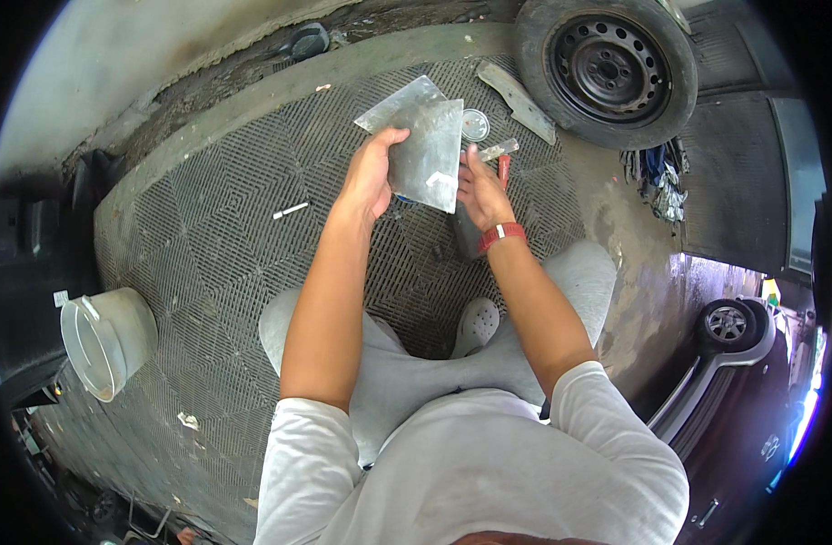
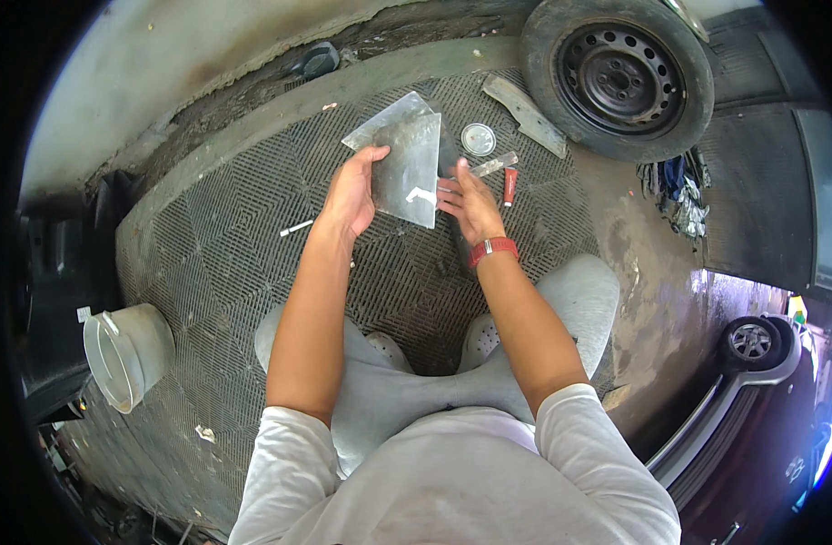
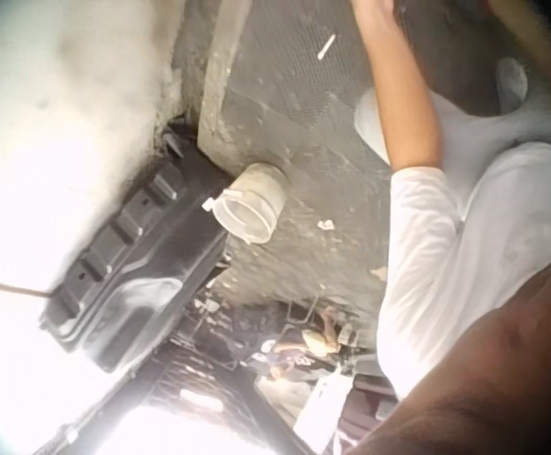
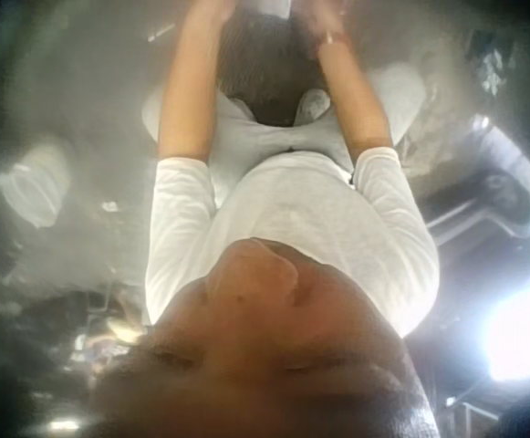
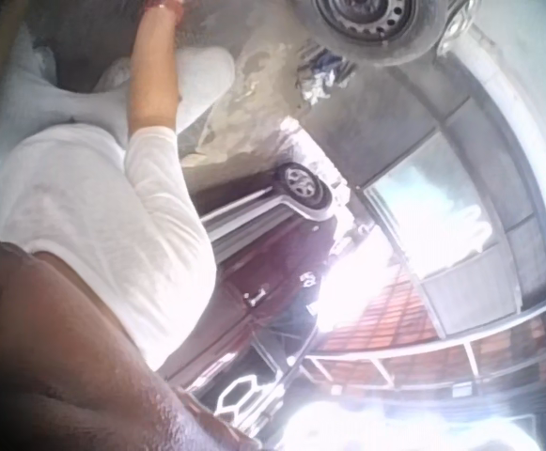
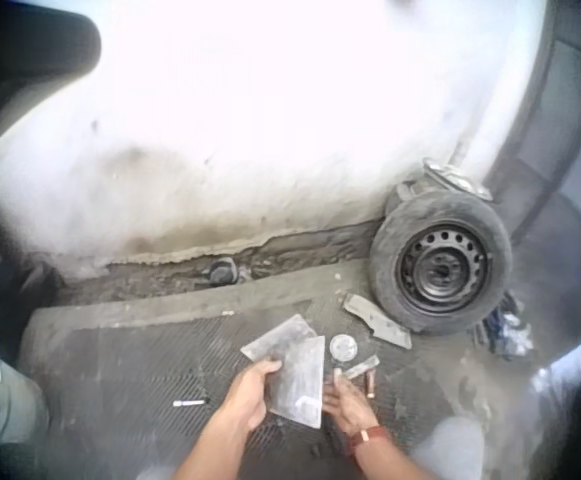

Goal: The person handles two sanding sheets, applies a white substance from a tube to one sheet, and then sands the front fender of a maroon car. The person moves around the vehicle and continues sanding the same area with both sheets.

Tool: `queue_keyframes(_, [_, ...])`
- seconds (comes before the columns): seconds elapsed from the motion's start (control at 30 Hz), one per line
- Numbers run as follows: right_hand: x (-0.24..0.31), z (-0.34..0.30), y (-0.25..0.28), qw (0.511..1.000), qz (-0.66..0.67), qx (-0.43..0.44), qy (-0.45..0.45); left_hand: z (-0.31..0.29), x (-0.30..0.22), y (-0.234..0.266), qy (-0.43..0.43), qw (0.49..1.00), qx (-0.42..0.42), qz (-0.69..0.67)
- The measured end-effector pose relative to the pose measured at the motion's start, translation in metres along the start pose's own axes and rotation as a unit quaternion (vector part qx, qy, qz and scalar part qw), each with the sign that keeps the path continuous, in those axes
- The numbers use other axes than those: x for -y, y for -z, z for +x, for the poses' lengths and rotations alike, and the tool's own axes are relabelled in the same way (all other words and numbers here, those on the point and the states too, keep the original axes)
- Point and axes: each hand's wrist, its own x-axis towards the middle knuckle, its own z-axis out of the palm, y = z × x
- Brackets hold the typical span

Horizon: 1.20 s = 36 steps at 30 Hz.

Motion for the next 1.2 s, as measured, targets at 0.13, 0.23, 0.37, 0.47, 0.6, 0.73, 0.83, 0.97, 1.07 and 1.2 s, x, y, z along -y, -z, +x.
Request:
queue_keyframes(0.13, [0.046,-0.008,-0.038,0.973,0.176,0.151,0.011,-0.012,-0.003,-0.016,0.020,0.998,0.049,0.035])
queue_keyframes(0.23, [0.075,0.008,-0.026,0.972,0.193,0.128,0.047,-0.014,-0.005,-0.024,0.011,0.997,0.078,0.028])
queue_keyframes(0.37, [0.120,-0.013,-0.007,0.969,0.156,0.046,0.184,-0.014,-0.009,-0.021,0.005,0.992,0.123,-0.005])
queue_keyframes(0.47, [0.152,-0.034,0.013,0.943,0.215,-0.031,0.252,-0.017,-0.015,-0.027,-0.006,0.995,0.098,-0.032])
queue_keyframes(0.6, [0.176,-0.084,0.003,0.888,-0.178,-0.015,0.425,-0.021,-0.016,-0.037,-0.050,0.997,0.062,-0.016])
queue_keyframes(0.73, [0.167,-0.119,-0.022,0.563,-0.646,0.006,0.515,-0.015,-0.009,-0.043,-0.160,0.983,0.045,0.078])
queue_keyframes(0.83, [0.145,-0.121,-0.020,0.476,-0.730,0.014,0.491,-0.009,-0.004,-0.044,-0.194,0.975,0.002,0.104])
queue_keyframes(0.97, [0.128,-0.135,-0.012,0.486,-0.740,0.089,0.456,-0.005,-0.001,-0.037,-0.255,0.960,-0.081,0.083])
queue_keyframes(1.07, [0.141,-0.149,-0.013,0.494,-0.739,0.086,0.451,-0.004,-0.004,-0.032,-0.251,0.960,-0.124,-0.002])
queue_keyframes(1.2, [0.142,-0.165,-0.033,0.600,-0.624,0.104,0.491,-0.009,-0.009,-0.037,-0.199,0.975,-0.075,-0.072])
